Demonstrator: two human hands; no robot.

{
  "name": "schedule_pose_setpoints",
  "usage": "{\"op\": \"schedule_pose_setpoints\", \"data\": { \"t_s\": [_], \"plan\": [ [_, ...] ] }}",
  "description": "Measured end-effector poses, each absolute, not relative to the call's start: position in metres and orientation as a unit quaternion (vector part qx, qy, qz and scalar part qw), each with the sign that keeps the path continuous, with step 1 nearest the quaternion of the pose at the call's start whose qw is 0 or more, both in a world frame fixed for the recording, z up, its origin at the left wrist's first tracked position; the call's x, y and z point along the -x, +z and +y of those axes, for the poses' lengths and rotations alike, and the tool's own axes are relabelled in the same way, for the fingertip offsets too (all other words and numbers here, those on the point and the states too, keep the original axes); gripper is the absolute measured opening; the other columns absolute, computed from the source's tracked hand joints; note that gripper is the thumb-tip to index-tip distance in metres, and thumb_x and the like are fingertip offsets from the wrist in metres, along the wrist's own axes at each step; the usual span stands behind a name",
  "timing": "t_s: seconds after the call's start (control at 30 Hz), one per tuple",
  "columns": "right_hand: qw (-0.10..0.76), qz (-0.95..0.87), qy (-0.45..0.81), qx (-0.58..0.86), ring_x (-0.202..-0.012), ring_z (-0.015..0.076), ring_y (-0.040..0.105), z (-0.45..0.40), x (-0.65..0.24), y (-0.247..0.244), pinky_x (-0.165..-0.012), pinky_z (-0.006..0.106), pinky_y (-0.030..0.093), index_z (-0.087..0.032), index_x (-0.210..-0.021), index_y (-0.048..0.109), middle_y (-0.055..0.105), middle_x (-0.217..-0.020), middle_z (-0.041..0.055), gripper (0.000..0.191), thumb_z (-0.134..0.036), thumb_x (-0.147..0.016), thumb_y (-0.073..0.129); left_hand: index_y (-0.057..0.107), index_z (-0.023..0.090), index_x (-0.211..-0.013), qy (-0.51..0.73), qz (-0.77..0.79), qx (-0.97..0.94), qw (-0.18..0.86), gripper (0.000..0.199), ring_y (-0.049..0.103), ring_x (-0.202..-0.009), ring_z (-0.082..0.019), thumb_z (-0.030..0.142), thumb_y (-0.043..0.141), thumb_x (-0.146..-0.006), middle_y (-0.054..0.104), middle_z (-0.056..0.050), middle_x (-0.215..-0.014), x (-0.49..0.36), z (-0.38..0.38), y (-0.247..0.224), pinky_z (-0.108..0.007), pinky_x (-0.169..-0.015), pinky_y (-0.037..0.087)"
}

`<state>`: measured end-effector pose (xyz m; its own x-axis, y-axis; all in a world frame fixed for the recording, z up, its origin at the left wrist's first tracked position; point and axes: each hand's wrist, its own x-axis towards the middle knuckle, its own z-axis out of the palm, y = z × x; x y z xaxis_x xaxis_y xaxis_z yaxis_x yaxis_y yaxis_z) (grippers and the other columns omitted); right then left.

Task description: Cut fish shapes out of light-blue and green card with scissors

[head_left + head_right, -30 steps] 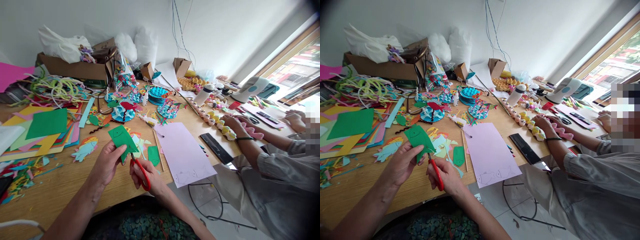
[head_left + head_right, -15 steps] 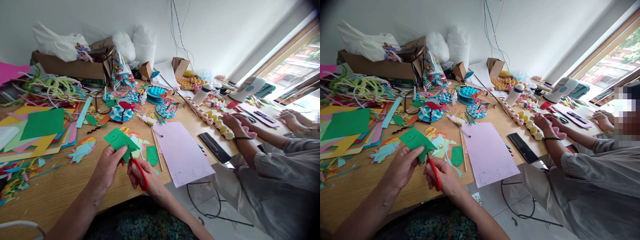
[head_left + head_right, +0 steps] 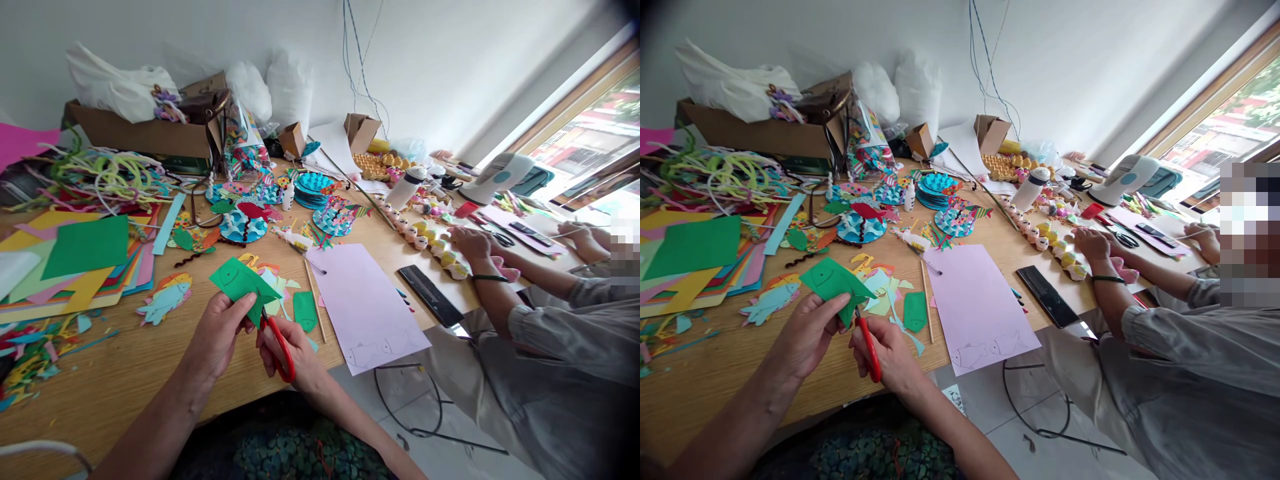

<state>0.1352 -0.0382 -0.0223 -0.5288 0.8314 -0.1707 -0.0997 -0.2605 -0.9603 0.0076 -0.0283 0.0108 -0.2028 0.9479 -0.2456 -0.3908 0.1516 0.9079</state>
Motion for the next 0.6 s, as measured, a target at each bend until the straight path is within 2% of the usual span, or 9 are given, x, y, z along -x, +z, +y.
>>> {"op": "schedule_pose_setpoints", "data": {
  "t_s": [0.6],
  "plan": [
    [0.336, -0.500, 0.704, 0.376, -0.035, 0.0048, 0.035, -0.0382, -0.1341, -0.0303, -0.034, 0.018, 0.028, -0.019, -0.064, 0.047, 0.040, -0.045, -0.0078, 0.041, -0.055, -0.081, 0.055, 0.059, 0.018, -0.052, 0.587, 0.512, -0.280, 0.561, 0.021, 0.045, -0.043, -0.008, 0.029, 0.076, -0.055, 0.056, 0.006, -0.046, -0.0082, -0.0282, 0.0107, -0.021, -0.041, 0.037]
  ]
}}
